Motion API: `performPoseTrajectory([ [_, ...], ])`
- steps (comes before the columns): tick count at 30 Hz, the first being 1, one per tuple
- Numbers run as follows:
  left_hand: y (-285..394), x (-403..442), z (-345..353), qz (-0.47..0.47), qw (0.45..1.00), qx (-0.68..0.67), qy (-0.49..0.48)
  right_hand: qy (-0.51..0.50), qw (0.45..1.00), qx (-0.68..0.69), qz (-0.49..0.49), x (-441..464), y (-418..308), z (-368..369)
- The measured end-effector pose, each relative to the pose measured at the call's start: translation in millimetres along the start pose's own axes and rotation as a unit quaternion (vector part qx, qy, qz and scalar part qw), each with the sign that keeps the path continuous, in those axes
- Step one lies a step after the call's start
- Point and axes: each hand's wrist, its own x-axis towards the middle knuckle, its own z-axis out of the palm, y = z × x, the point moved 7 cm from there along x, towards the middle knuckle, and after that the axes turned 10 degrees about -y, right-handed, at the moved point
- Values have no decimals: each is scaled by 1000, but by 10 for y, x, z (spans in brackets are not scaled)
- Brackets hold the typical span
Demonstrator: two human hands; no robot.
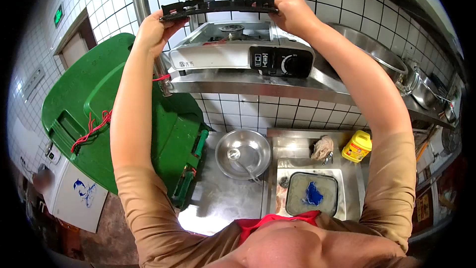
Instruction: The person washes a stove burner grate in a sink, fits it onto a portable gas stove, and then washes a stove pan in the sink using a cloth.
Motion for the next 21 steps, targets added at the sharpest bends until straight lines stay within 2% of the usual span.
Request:
performPoseTrajectory([
  [2, -49, 57, -75, 3, 997, -79, 19, -3, 999, 22, 45, 37, 125, 160],
  [3, -21, 66, -32, 8, 997, -75, 12, -21, 996, 30, 76, 60, 150, 202],
  [6, -96, 30, 6, -23, 974, -192, 114, -100, 985, 26, 136, 104, 247, 347],
  [7, -180, 72, -22, -25, 974, -191, 118, -130, 980, 21, 151, 105, 272, 411],
  [11, -355, 68, 73, -92, 988, -100, 71, -159, 977, 24, 142, 79, 244, 533],
  [15, -410, 11, 40, -145, 986, 73, 50, -189, 967, 44, 164, 55, 274, 598],
  [19, -503, 72, -5, -131, 985, 113, -7, -196, 958, 72, 194, 23, 337, 641],
  [21, -507, 76, -34, -136, 983, 123, 4, -155, 973, 53, 164, 23, 345, 668],
])
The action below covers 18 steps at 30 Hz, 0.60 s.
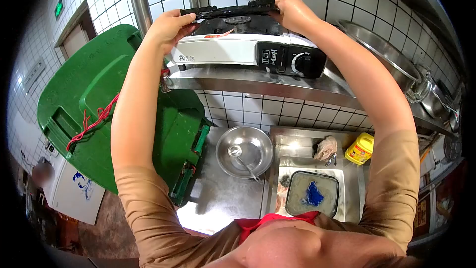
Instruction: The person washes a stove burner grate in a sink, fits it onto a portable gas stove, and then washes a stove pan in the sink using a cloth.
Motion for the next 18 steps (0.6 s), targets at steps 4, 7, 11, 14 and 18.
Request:
performPoseTrajectory([
  [4, 108, -91, 38, 24, 1000, 1, 19, 29, 998, -17, -50, -28, -24, -27],
  [7, 104, -45, -1, 38, 999, 20, 30, 37, 998, -16, -44, -6, 2, -24],
  [11, 102, -93, -3, 10, 996, 63, 56, -19, 1000, 10, -12, -4, 0, 39],
  [14, 70, -67, -51, 7, 994, 90, 56, -30, 999, -5, -16, 27, 46, 72],
  [18, 129, -146, 9, -2, 987, 140, 75, -40, 998, 12, -36, 65, 123, 166],
])
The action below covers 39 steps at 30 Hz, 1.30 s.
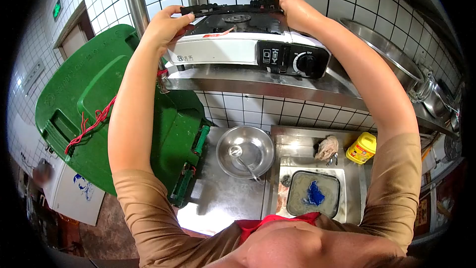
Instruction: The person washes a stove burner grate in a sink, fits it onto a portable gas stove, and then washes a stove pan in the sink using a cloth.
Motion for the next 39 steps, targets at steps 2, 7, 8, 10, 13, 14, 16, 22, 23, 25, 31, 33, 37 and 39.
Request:
performPoseTrajectory([
  [2, 17, -12, 8, -2, 999, 42, 5, -22, 999, 4, -28, -4, 21, 67],
  [7, -22, 65, 39, 40, 989, 132, -61, -107, 992, 56, -48, -47, -53, 43],
  [8, -51, 44, 72, 23, 987, 135, -80, -120, 990, 55, -39, -41, -8, 80],
  [10, -25, 34, 129, 52, 971, 227, -51, -147, 988, 52, -20, -42, 39, 134],
  [13, 21, 76, 185, 69, 942, 326, -33, -233, 966, 103, 34, -118, -6, 117],
  [14, 33, 80, 202, 70, 938, 337, -34, -221, 968, 117, 30, -92, 76, 174],
  [16, 39, 84, 208, 73, 934, 348, -24, -224, 966, 125, 30, -98, 31, 143],
  [22, 26, 129, 238, 48, 915, 401, -27, -195, 967, 161, 23, -74, 34, 128],
  [23, 42, 119, 244, 55, 910, 410, -22, -179, 970, 163, 11, -70, 55, 132],
  [25, 59, 105, 264, 75, 901, 427, -17, -149, 977, 151, -14, -113, 58, 86],
  [31, 47, 81, 225, 220, 866, 436, 108, -75, 995, 72, 9, -691, -31, -350],
  [33, 207, -192, 340, 216, 847, 461, 152, -46, 994, 98, -30, -1077, -119, -508],
  [37, 274, -523, 605, 273, 824, 472, 151, -83, 994, 38, -63, -2037, -365, -663],
  [39, 394, -729, 796, 286, 816, 485, 132, -122, 988, 39, -90, -2611, -408, -623],
])
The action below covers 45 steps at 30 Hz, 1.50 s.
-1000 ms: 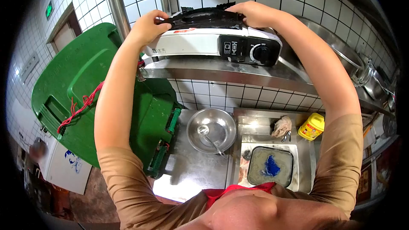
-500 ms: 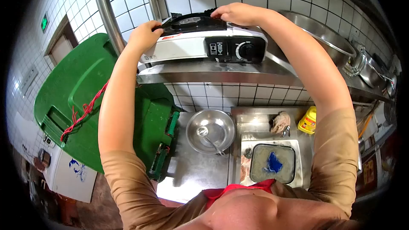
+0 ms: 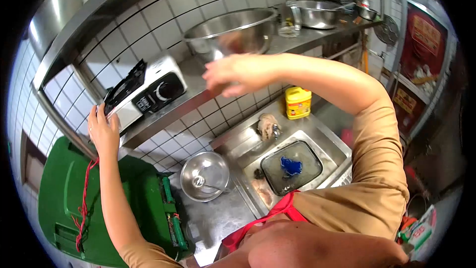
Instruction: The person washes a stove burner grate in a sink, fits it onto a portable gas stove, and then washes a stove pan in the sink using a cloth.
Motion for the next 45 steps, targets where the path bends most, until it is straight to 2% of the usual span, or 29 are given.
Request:
performPoseTrajectory([
  [2, 284, -98, -95, 28, 999, 26, -3, -78, 996, 17, 31, -490, -35, 270],
  [4, 480, -148, -98, 85, 996, -5, 20, -184, 976, 75, 89, -963, -9, 613],
  [8, 1077, -347, -224, 170, 984, -42, 26, -391, 876, 130, 250, -1862, -113, 1000],
  [11, 1583, -509, -280, 195, 980, -30, -39, -443, 844, 158, 259, -2411, -59, 1256],
  [14, 2050, -621, -319, 250, 961, -35, -114, -402, 865, 145, 265, -2748, -61, 1060],
  [18, 2736, -816, -447, 274, 943, -50, -181, -369, 861, 152, 315, -3477, 82, 808],
  [20, 3326, -940, -503, 279, 930, -53, -232, -370, 856, 142, 331, -4147, 153, 528],
  [26, 4422, -1073, -453, 311, 880, -85, -349, -373, 849, 70, 369, -5587, 651, 124],
  [29, 4820, -984, -463, 311, 861, -97, -391, -301, 871, 66, 382, -5968, 928, -209],
  [30, 4924, -943, -484, 317, 855, -102, -397, -278, 870, 75, 401, -6006, 978, -351],
  [32, 5107, -848, -518, 329, 843, -109, -411, -228, 897, 33, 377, -6115, 1195, -514],
  [35, 5289, -696, -502, 352, 837, -113, -403, -140, 897, -61, 415, -6232, 1384, -823],
  [40, 5705, -494, -483, 346, 843, -137, -389, 6, 862, -227, 454, -6452, 1709, -1617],
  [42, 5930, -437, -453, 343, 849, -132, -379, 5, 810, -281, 515, -6554, 1907, -1948],
  [45, 6356, -268, -457, 340, 859, -112, -365, 84, 814, -361, 448, -6808, 2329, -2486],
])
